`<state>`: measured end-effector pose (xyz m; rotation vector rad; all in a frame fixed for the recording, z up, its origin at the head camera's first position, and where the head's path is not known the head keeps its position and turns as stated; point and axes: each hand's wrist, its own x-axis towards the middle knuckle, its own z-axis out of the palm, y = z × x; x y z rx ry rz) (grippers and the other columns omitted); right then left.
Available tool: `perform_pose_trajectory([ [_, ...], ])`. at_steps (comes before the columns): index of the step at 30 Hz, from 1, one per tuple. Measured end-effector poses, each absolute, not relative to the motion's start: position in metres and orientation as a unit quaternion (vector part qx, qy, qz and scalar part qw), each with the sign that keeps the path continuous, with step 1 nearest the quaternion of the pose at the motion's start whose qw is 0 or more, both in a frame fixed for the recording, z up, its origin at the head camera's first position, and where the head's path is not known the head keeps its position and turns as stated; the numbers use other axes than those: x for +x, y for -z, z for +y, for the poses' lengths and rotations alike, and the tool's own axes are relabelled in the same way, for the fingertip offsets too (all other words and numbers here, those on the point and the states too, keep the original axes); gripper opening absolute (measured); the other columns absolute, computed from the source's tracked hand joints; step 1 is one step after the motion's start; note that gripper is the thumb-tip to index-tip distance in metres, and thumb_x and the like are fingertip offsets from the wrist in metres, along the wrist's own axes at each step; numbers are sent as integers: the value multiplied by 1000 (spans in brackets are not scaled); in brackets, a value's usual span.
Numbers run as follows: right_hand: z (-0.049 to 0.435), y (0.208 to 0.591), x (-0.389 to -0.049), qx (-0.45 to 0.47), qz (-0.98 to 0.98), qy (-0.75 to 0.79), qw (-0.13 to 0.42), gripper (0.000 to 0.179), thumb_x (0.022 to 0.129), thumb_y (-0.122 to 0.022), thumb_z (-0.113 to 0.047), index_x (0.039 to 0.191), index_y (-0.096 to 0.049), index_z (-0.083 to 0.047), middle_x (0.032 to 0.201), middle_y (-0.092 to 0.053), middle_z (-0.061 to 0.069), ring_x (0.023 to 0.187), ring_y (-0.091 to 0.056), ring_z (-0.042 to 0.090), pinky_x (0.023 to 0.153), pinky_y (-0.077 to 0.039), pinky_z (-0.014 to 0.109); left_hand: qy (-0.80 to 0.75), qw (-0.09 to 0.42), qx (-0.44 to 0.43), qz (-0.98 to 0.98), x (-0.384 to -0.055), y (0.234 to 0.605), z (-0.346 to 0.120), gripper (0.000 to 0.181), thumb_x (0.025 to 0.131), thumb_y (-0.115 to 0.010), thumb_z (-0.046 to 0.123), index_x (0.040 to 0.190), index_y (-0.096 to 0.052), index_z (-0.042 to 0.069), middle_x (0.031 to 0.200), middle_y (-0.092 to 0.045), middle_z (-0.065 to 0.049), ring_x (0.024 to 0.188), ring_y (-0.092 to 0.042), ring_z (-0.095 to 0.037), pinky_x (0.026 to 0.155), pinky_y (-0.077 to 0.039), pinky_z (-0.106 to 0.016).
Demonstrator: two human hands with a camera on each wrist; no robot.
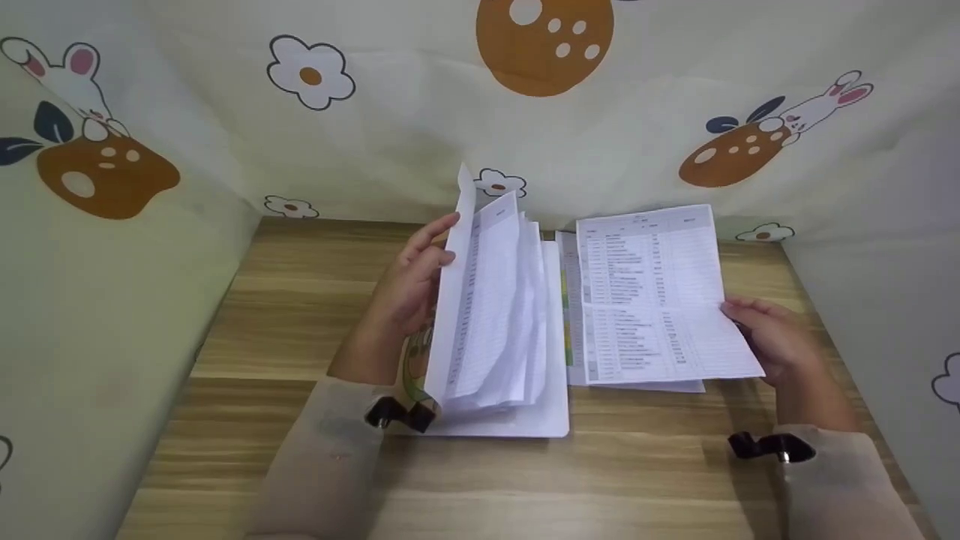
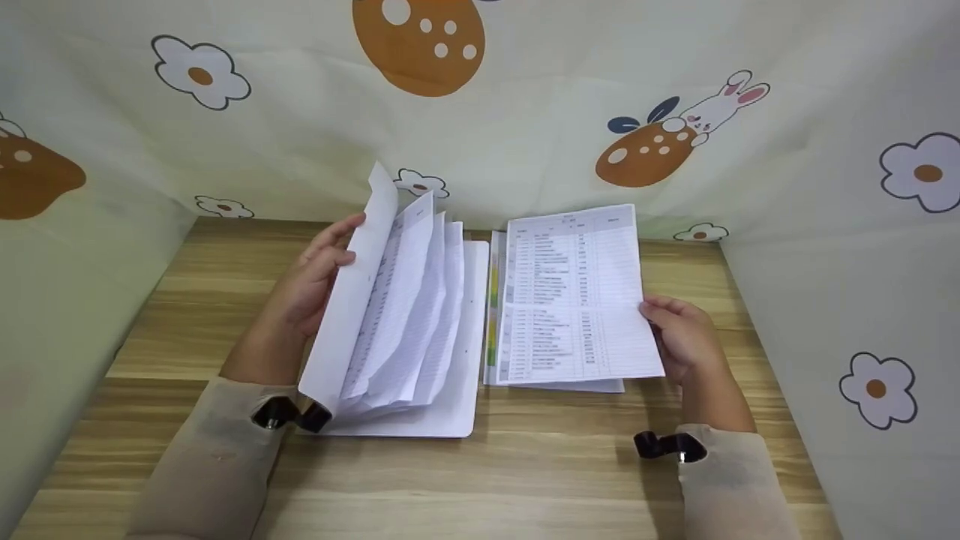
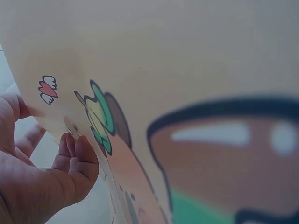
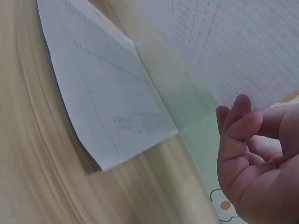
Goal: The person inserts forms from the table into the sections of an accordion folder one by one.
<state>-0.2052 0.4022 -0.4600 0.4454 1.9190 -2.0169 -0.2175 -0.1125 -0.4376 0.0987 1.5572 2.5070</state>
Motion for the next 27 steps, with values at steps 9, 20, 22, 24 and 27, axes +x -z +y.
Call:
perform_pose_trajectory([
  [9,387,451,-197,140,654,729,147,15,107,-64,-21,101,-77,-22,89,-78,-3,76,-75,13,64,-63,29,-845,95,29,526,-216,436,-113,59,101,-50,7,157,-53,24,136,-62,-23,98,-72,-30,66,-62,-30],
  [20,367,446,-191,108,635,754,133,20,108,-61,-16,102,-80,-19,90,-80,-1,76,-75,14,64,-63,29,-845,93,28,525,-216,435,-113,57,101,-50,8,155,-55,25,144,-54,-31,104,-70,-36,67,-62,-30],
  [22,365,445,-191,108,636,752,131,19,108,-62,-17,103,-80,-19,90,-80,-1,76,-75,14,64,-63,29,-845,94,28,526,-216,435,-113,58,101,-50,8,156,-54,26,144,-53,-31,105,-70,-36,69,-63,-31],
  [24,363,445,-191,107,638,751,129,18,108,-63,-17,103,-80,-19,90,-80,0,76,-76,14,64,-63,29,-844,95,28,528,-216,435,-113,58,102,-49,8,156,-54,27,144,-54,-30,107,-70,-37,71,-63,-32],
  [27,361,445,-191,103,642,749,128,17,108,-62,-18,105,-79,-19,91,-80,0,77,-76,14,64,-64,30,-842,96,26,531,-216,435,-114,57,102,-50,8,155,-55,28,145,-53,-31,109,-69,-40,71,-63,-33],
])
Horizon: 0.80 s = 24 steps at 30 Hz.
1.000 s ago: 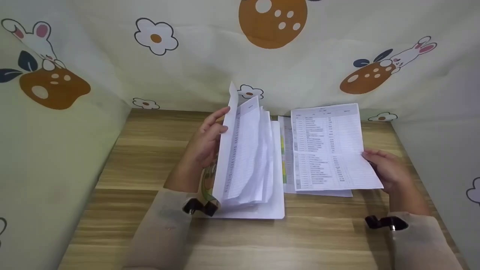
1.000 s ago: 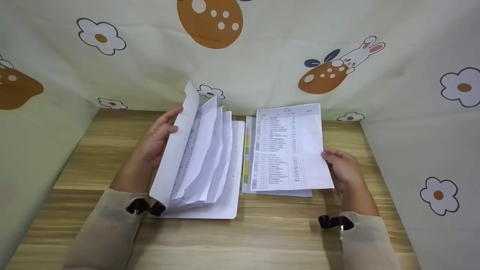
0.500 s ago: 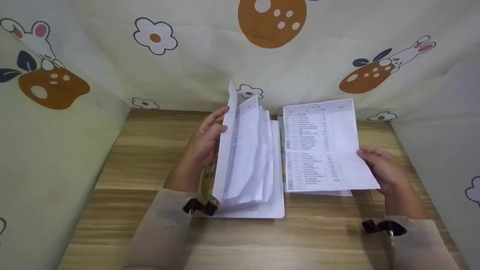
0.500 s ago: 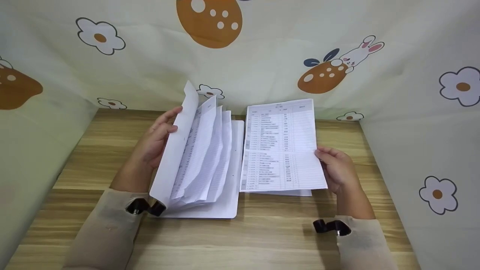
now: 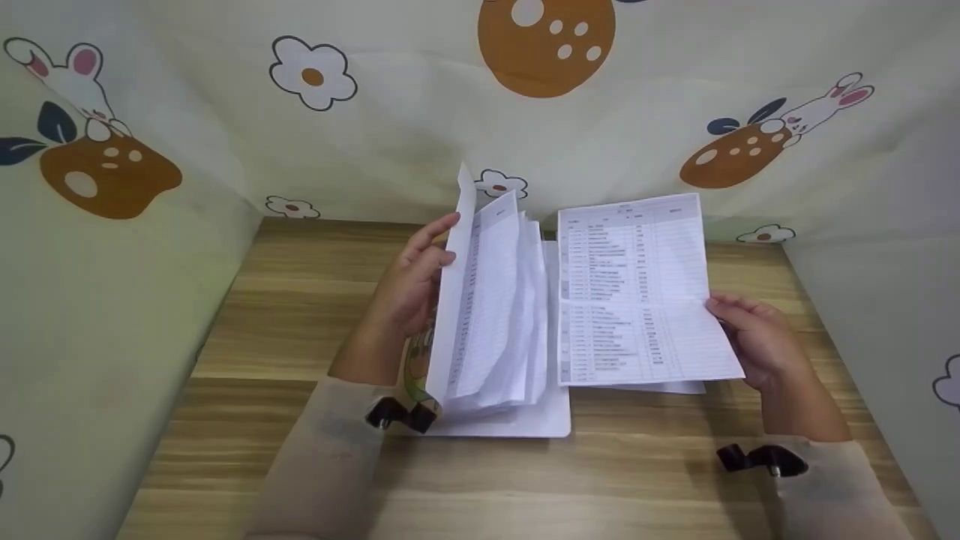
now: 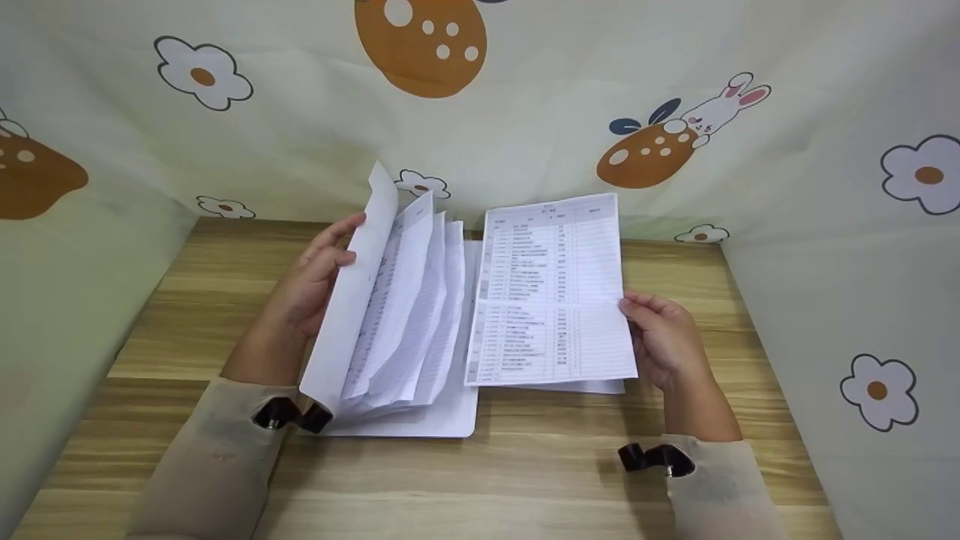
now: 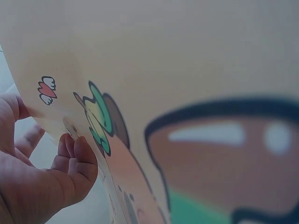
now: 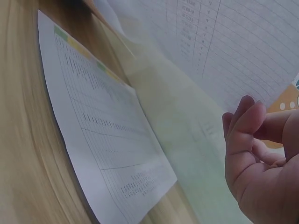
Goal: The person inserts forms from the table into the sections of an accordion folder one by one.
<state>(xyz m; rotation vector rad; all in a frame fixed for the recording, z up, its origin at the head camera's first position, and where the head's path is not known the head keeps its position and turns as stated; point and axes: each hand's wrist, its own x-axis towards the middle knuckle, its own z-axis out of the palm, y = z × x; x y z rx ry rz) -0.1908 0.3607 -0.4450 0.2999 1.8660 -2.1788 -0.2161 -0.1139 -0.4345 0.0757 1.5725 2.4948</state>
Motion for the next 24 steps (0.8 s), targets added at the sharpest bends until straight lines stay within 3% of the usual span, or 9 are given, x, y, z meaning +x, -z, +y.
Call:
perform_pose_trajectory([
  [24,364,433,-189,102,636,756,111,17,107,-63,-16,106,-79,-19,91,-80,-1,76,-76,13,62,-63,29,-842,94,35,530,-216,435,-114,57,101,-50,9,155,-55,27,147,-51,-33,112,-67,-41,72,-63,-33],
])
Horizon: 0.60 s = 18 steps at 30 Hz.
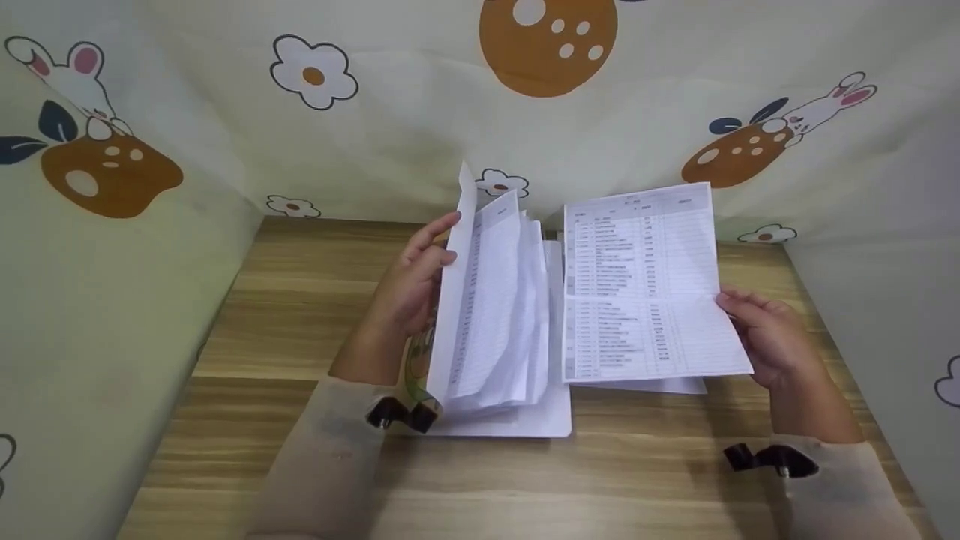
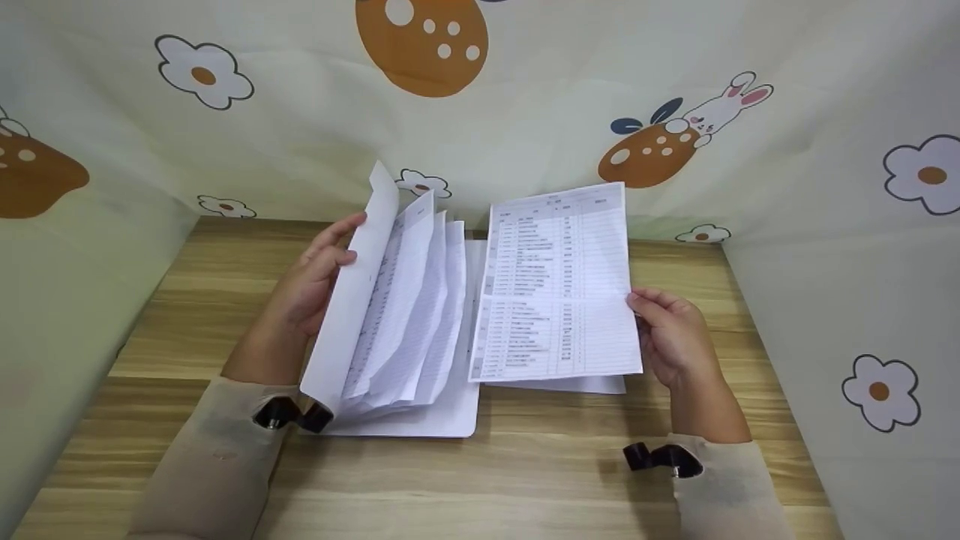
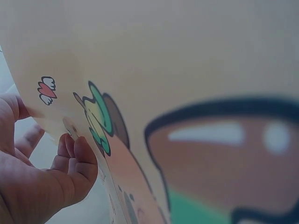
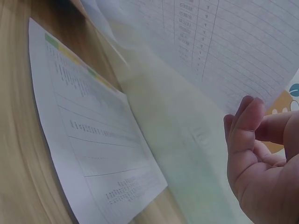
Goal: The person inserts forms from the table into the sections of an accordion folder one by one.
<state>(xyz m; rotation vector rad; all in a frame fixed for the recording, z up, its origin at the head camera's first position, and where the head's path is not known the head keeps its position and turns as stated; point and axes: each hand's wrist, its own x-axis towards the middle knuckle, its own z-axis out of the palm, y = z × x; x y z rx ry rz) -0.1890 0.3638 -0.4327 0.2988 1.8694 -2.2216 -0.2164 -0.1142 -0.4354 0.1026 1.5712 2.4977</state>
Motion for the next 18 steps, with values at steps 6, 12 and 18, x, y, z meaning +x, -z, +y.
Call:
perform_pose_trajectory([
  [6,365,430,-188,91,630,764,104,20,108,-61,-14,105,-81,-17,90,-80,1,74,-76,14,61,-63,29,-835,89,31,542,-217,436,-114,57,101,-50,10,155,-56,28,140,-57,-32,104,-72,-38,70,-64,-34],
  [12,359,430,-187,87,625,768,111,24,109,-59,-13,104,-81,-19,89,-80,0,74,-75,14,61,-62,29,-839,93,34,535,-217,436,-114,58,101,-50,10,156,-54,28,142,-55,-31,107,-70,-40,72,-64,-34],
  [18,353,432,-185,96,629,763,115,23,108,-61,-14,102,-82,-20,88,-81,-1,73,-76,13,61,-63,28,-841,92,36,532,-216,435,-114,57,101,-50,9,155,-55,26,143,-53,-34,107,-69,-40,70,-64,-32],
])
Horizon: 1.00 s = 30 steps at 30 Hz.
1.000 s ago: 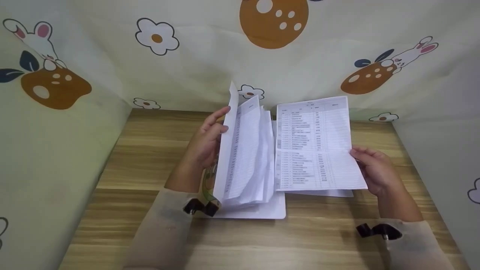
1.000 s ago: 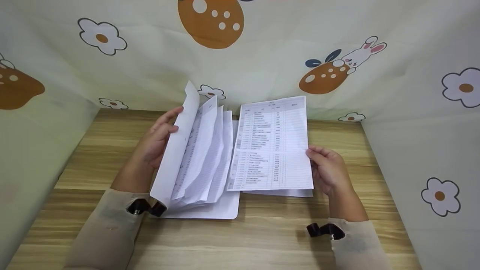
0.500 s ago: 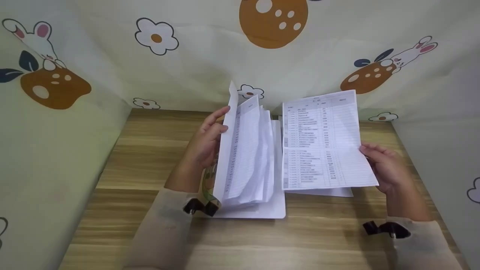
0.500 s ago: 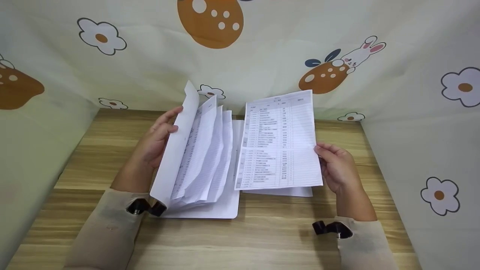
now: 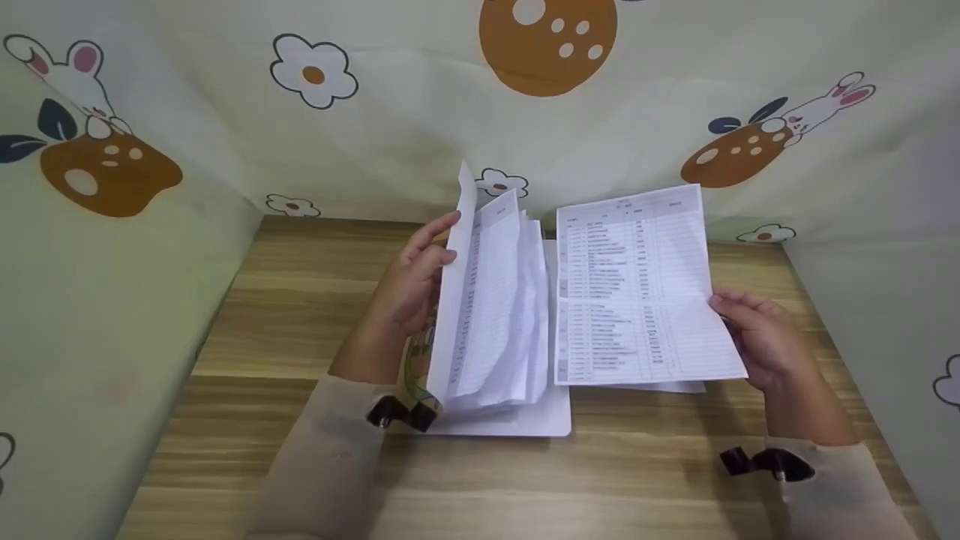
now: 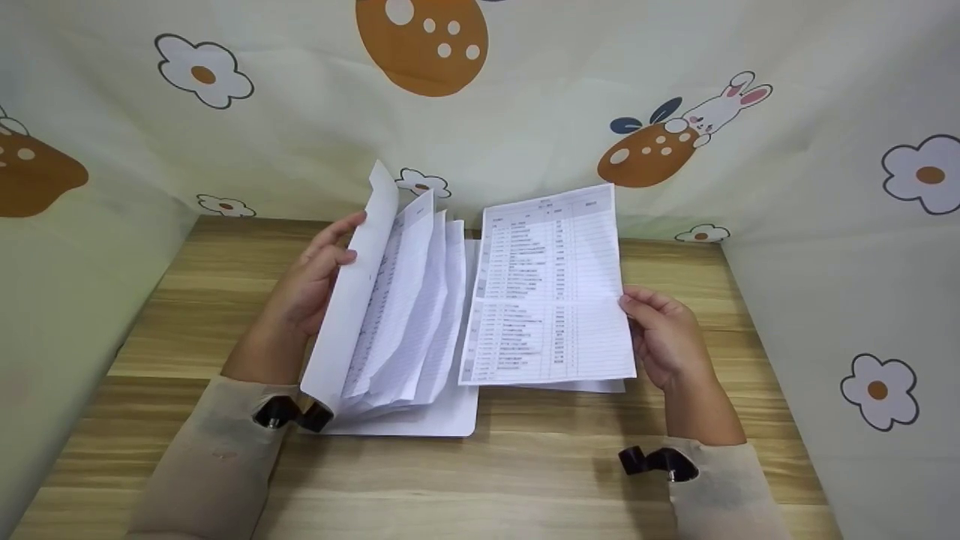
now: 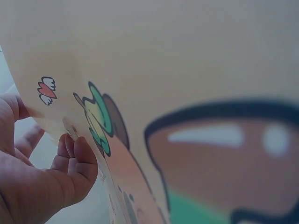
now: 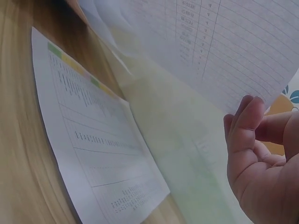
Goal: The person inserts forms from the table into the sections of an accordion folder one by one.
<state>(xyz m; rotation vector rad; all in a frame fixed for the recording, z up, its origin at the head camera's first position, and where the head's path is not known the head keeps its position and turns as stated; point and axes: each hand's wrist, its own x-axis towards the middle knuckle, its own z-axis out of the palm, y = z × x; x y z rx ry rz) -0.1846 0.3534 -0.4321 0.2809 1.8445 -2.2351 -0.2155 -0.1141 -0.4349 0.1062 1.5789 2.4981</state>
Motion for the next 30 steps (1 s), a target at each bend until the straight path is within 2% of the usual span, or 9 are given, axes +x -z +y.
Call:
perform_pose_trajectory([
  [10,348,434,-180,98,620,770,113,24,108,-61,-12,101,-82,-21,87,-80,-1,73,-75,12,61,-62,27,-839,89,31,536,-216,434,-114,56,101,-50,10,155,-56,28,146,-54,-32,105,-71,-37,69,-63,-31],
  [15,350,436,-177,95,621,770,112,24,108,-60,-11,101,-81,-18,89,-80,-1,75,-75,12,63,-63,28,-840,87,40,534,-216,434,-115,57,102,-49,10,156,-53,25,146,-53,-29,107,-70,-35,75,-64,-33],
  [30,357,440,-174,103,624,767,106,24,108,-60,-10,100,-81,-19,88,-80,-1,73,-75,11,61,-62,27,-846,85,41,526,-216,434,-114,57,102,-49,8,157,-53,23,151,-50,-30,111,-68,-37,75,-64,-32],
])
